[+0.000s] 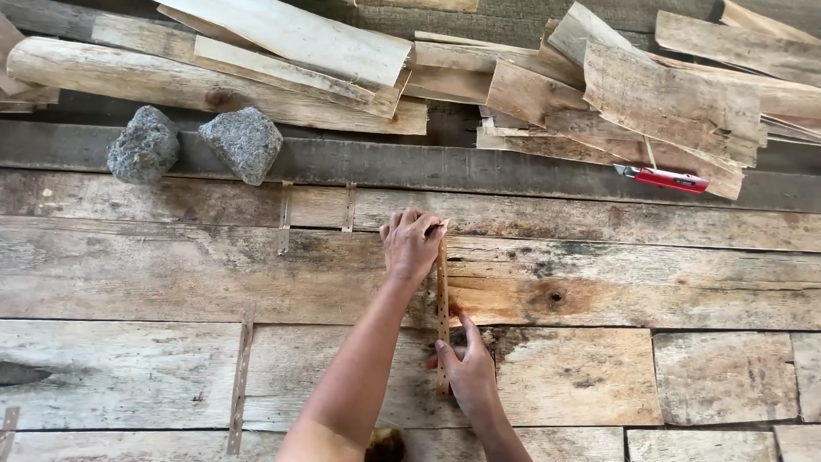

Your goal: Applying glue to thin wood strips and attaching them to a wooden board surface to create a pattern or reinforcement.

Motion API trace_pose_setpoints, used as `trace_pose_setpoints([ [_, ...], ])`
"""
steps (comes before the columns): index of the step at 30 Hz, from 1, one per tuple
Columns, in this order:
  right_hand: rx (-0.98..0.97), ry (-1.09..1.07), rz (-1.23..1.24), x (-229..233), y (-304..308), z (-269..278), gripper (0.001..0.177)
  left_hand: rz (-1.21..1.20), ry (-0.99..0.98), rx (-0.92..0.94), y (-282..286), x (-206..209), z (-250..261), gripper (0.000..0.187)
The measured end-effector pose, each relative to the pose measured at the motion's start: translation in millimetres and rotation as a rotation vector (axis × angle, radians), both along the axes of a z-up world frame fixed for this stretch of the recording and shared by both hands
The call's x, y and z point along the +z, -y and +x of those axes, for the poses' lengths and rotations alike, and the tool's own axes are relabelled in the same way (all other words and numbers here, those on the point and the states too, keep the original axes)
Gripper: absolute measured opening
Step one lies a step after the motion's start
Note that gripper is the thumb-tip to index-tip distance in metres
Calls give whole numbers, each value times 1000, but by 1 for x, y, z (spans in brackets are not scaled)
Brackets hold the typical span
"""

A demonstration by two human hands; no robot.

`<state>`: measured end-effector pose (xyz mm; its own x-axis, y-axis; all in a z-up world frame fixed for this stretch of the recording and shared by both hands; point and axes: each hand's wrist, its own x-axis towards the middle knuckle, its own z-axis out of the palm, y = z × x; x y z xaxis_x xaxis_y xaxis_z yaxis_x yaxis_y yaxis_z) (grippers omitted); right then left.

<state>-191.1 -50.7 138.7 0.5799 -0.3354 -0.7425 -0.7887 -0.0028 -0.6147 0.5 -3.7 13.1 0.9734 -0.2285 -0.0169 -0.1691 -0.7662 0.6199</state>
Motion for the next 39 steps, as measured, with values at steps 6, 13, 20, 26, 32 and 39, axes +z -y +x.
trace_pose_setpoints([
  [6, 37, -23, -54, -1, 0, 0, 76, 9, 28, 22, 3, -5, 0, 15],
  [13, 12, -14, -49, -15, 1, -1, 80, 22, 56, 35, 6, -11, 2, 17],
  [20, 0, -2, -43, -19, 2, 2, 83, 18, 22, 75, 9, -26, 6, 21],
  [26, -4, 43, -22, -14, 0, 2, 78, -388, 115, -131, -14, -23, 0, 29],
  [32, 10, 89, -26, -22, 2, -4, 78, -79, 73, -257, -16, 11, -8, 30],
  [39, 4, 38, -41, -30, 2, -5, 81, 147, 47, -288, -15, 8, -11, 41],
])
